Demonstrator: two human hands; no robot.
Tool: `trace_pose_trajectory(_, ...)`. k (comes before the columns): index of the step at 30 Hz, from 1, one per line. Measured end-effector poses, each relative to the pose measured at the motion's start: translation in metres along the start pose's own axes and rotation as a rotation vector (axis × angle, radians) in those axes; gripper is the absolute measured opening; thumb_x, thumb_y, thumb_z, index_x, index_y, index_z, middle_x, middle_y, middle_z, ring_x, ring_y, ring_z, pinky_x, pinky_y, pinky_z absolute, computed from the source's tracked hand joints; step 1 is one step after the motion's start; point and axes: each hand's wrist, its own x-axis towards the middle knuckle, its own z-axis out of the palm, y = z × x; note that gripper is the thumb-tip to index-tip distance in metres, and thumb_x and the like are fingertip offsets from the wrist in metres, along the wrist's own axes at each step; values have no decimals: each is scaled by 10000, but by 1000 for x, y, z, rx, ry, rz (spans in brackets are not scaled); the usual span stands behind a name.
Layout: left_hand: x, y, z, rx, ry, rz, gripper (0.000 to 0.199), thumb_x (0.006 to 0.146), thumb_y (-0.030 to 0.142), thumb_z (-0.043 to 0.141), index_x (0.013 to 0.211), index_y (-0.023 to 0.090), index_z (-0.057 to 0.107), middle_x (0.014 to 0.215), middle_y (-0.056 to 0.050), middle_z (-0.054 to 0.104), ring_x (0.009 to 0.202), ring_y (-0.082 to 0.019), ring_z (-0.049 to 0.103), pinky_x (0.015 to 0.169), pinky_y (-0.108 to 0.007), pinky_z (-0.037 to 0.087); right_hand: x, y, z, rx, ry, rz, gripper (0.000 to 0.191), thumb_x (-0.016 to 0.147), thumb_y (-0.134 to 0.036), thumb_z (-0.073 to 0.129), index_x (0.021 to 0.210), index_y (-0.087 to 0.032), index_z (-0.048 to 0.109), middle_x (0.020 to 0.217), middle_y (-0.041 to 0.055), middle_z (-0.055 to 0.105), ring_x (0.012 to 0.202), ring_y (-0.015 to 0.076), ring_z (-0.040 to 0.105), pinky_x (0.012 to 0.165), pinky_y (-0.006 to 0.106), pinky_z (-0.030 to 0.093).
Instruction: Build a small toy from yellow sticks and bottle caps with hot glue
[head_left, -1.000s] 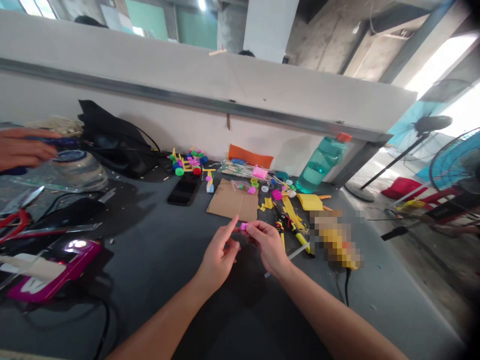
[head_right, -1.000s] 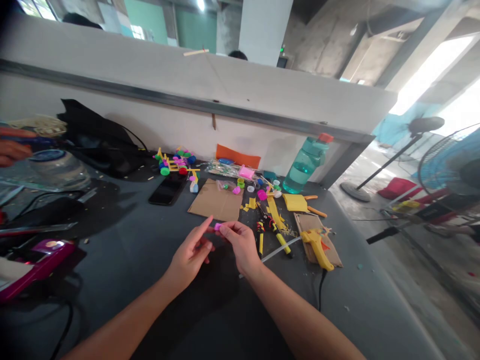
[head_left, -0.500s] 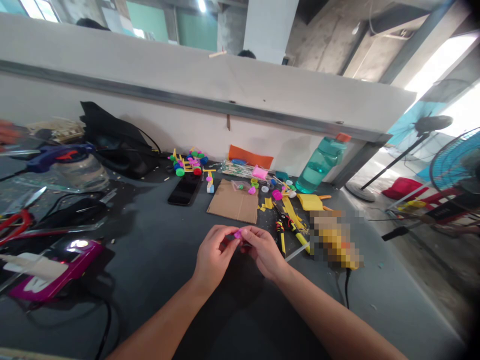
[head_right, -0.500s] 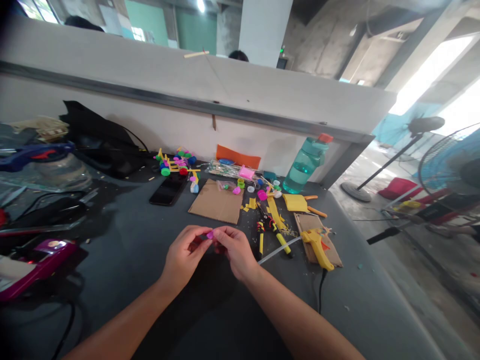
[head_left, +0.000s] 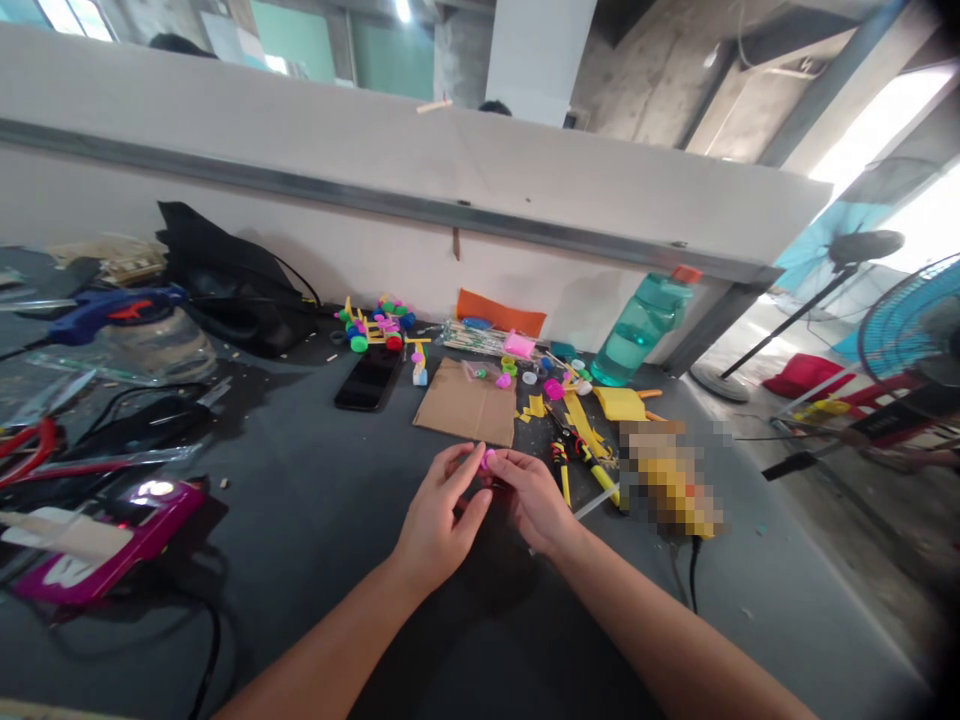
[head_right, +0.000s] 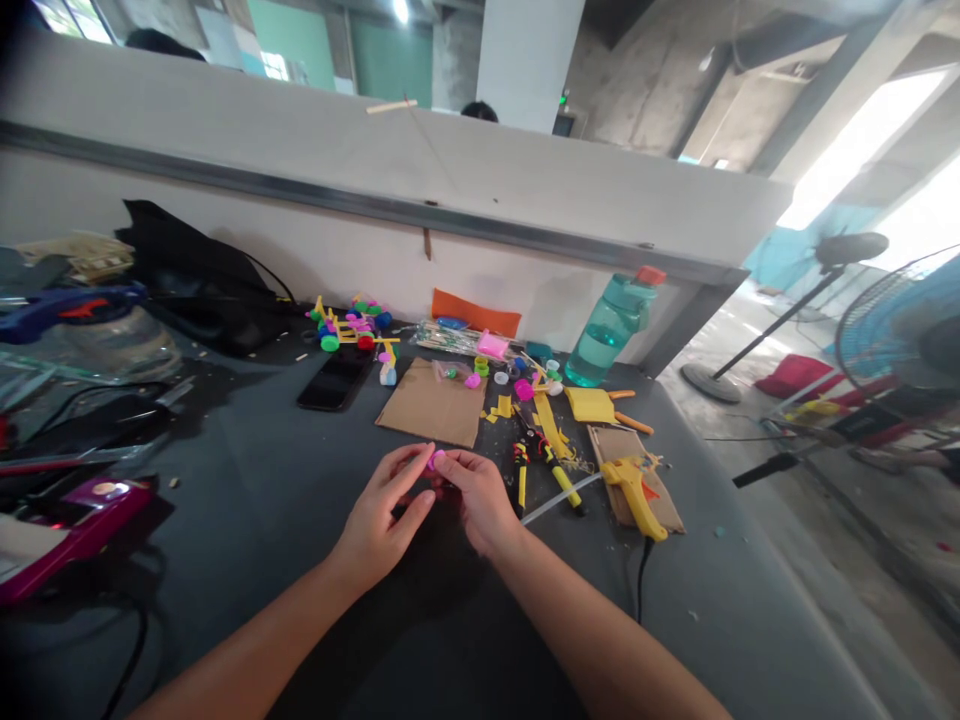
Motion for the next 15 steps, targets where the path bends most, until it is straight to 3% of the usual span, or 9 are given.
trace_pose_trajectory(15, 2, 5, -4, -46, -24, -43, 490, 858, 237, 473, 1341, 282, 402, 1259, -90, 430, 1105, -214, 486, 753, -300, 549, -1, -2, 1, -14, -37, 6, 183, 654, -307, 758, 734, -152, 703, 654, 0, 622, 574, 79, 502, 564, 207, 396)
